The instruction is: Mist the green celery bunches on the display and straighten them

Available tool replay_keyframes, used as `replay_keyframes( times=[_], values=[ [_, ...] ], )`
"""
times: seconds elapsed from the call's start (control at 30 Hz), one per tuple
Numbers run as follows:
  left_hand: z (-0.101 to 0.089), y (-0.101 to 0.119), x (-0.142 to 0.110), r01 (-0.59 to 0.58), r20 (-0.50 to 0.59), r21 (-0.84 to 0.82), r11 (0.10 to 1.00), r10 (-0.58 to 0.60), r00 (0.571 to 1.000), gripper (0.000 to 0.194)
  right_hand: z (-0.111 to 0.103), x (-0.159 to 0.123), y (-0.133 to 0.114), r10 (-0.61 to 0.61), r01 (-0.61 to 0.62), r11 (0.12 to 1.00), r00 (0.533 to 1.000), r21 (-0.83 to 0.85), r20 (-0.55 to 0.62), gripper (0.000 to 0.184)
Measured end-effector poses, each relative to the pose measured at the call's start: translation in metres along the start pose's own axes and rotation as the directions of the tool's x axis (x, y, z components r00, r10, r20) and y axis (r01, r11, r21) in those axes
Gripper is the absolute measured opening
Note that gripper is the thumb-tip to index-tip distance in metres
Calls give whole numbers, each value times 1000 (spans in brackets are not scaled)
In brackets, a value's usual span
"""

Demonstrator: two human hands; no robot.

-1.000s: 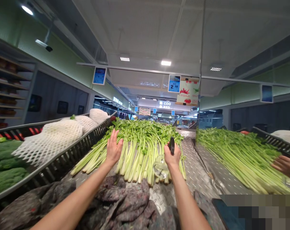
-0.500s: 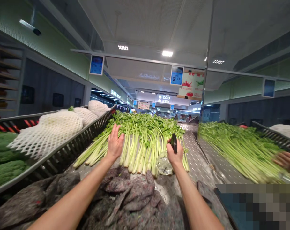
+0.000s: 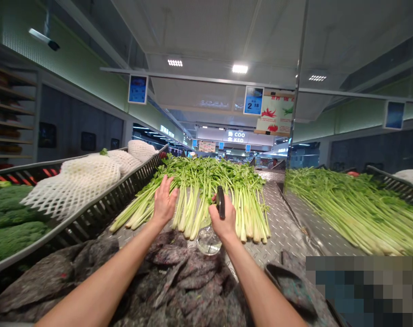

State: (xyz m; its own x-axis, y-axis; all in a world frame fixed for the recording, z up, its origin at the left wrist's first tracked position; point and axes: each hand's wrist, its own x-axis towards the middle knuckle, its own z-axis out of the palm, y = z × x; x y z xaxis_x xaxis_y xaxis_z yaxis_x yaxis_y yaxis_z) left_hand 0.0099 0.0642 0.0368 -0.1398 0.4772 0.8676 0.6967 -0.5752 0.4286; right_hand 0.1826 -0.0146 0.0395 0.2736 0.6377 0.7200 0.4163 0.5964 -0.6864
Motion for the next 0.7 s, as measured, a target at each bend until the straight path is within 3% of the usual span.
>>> replay_keyframes(
  times=[0.43, 0.7],
  values=[
    [4, -2, -5, -4, 22, 41, 999, 3, 1000, 48, 8, -9, -6, -28, 27, 1000, 998, 12, 54, 24],
    [11, -5, -16, 18, 80, 43, 999, -21, 997, 46, 11, -5, 10, 18, -17, 997, 1000, -76, 15, 23]
  ],
)
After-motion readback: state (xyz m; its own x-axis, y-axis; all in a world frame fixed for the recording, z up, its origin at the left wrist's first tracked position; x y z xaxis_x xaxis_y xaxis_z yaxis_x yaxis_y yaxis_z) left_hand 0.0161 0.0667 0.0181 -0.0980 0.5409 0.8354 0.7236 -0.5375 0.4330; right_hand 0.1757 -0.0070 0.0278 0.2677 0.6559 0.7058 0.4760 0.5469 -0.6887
